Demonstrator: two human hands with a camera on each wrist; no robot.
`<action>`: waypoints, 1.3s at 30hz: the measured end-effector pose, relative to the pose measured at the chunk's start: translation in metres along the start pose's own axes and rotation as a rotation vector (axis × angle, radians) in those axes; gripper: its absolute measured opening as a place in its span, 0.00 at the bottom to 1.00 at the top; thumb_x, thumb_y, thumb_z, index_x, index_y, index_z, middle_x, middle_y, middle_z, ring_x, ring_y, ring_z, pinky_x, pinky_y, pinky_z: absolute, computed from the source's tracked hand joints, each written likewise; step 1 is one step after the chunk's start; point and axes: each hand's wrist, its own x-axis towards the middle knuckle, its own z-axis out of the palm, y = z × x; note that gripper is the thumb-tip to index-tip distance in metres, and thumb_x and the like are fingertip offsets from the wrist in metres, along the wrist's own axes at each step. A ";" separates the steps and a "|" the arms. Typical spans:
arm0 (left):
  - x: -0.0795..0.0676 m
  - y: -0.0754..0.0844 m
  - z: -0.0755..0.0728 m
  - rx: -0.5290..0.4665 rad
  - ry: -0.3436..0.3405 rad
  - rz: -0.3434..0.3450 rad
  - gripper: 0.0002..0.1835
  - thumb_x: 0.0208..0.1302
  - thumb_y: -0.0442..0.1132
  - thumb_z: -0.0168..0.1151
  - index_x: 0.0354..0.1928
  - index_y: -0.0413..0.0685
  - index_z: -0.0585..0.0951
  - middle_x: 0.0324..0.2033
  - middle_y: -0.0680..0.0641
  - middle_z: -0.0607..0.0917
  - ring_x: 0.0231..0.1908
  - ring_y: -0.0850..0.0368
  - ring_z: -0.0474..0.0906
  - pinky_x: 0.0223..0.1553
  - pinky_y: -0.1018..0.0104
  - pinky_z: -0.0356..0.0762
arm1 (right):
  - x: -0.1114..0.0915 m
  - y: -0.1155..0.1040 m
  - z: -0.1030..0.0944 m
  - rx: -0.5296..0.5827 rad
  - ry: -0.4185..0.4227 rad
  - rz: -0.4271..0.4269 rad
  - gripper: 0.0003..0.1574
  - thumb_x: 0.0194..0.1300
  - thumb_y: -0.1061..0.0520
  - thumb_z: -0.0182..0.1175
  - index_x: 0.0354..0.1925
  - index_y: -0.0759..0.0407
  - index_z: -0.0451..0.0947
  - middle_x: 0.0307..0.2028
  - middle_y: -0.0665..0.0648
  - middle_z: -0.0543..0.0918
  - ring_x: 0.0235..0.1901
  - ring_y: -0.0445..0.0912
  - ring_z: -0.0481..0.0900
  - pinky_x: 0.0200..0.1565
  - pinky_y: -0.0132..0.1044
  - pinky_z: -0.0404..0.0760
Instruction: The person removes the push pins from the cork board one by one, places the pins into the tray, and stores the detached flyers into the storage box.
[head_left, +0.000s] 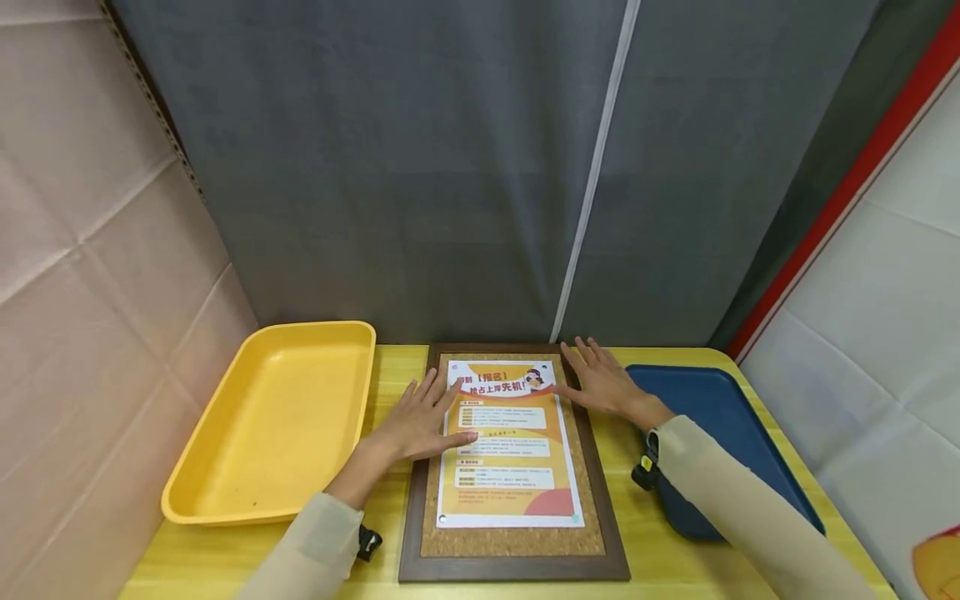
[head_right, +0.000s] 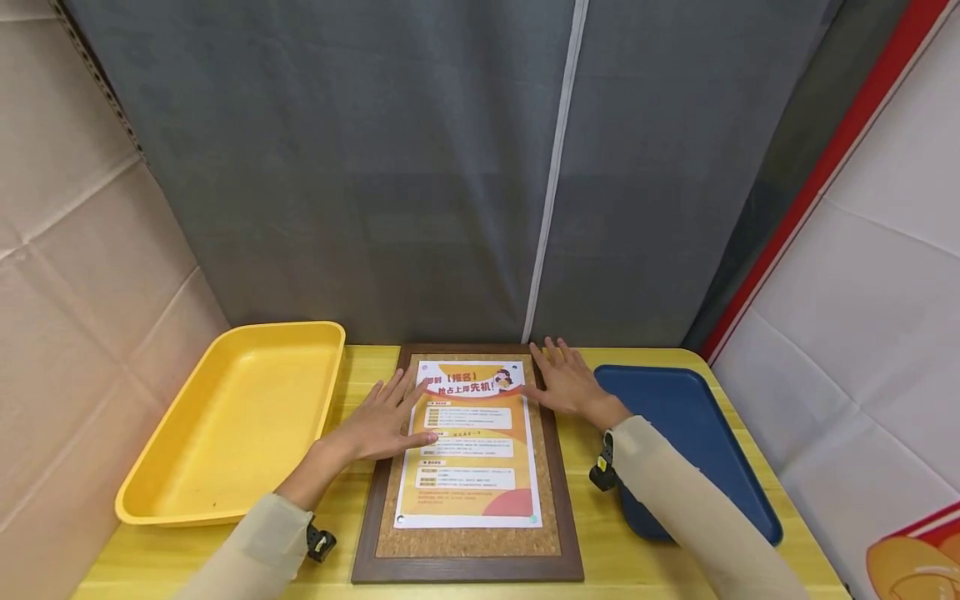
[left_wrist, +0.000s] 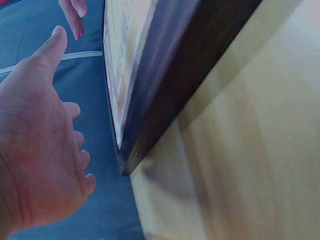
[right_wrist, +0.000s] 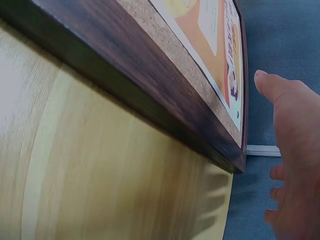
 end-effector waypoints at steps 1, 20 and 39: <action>0.000 0.001 0.002 -0.006 -0.002 -0.002 0.57 0.70 0.79 0.49 0.86 0.48 0.51 0.85 0.37 0.39 0.84 0.36 0.38 0.81 0.35 0.41 | 0.001 -0.001 0.001 -0.004 0.001 -0.003 0.57 0.76 0.32 0.58 0.84 0.63 0.52 0.81 0.75 0.53 0.80 0.72 0.49 0.78 0.68 0.49; 0.003 0.013 0.026 -0.075 -0.075 0.003 0.57 0.69 0.79 0.50 0.87 0.52 0.48 0.85 0.38 0.39 0.84 0.38 0.35 0.81 0.37 0.36 | 0.016 -0.004 0.020 0.067 0.136 -0.069 0.47 0.76 0.39 0.63 0.75 0.72 0.68 0.69 0.74 0.72 0.68 0.69 0.70 0.69 0.65 0.70; 0.002 0.020 0.032 -0.030 -0.088 0.001 0.59 0.69 0.79 0.50 0.87 0.49 0.45 0.85 0.36 0.41 0.84 0.39 0.35 0.81 0.36 0.32 | 0.037 -0.006 0.043 0.239 0.281 -0.043 0.19 0.69 0.58 0.71 0.52 0.71 0.85 0.45 0.66 0.83 0.49 0.60 0.79 0.54 0.57 0.81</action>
